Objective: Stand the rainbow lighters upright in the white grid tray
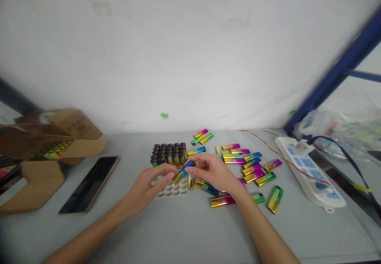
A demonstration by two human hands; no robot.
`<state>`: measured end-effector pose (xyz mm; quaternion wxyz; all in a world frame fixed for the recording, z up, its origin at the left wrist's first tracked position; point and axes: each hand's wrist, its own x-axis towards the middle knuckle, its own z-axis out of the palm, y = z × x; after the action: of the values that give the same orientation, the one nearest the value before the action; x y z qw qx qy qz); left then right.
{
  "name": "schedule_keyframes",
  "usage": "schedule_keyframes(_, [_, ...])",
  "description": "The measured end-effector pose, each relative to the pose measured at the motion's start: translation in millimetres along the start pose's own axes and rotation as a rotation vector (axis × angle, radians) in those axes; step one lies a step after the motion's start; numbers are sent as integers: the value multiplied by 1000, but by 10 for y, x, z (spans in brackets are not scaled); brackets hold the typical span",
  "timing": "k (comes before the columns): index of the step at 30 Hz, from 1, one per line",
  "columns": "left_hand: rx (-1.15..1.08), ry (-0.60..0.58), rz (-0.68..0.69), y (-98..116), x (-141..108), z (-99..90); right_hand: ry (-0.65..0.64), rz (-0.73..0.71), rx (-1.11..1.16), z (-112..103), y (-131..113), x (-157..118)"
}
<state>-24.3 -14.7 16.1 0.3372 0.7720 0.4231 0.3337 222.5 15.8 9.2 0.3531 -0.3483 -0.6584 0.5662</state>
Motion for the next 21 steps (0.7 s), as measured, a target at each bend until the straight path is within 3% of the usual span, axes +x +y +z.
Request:
schedule_keyframes(4, [-393,-164,-193,48,-2,93,-74,38,47,89,-3,-15])
schedule_keyframes(9, [-712,-377,-284,7,-12,144,-65,53,58,95,25,-34])
schedule_keyframes(11, [-782,-377,-294,-21,-18,130,47,13,-90,26,18,-44])
schedule_keyframes(15, [-884,-329,-315,-59,-25,86,321,-115,-618,-146,10,-46])
schedule_keyframes(18, [-923,-331,-326,-72,-30,77,362,-140,-839,-194,37,-33])
schedule_keyframes(21, [-985,-295,-374,-78,-27,93,333,-132,-891,-168,63,-24])
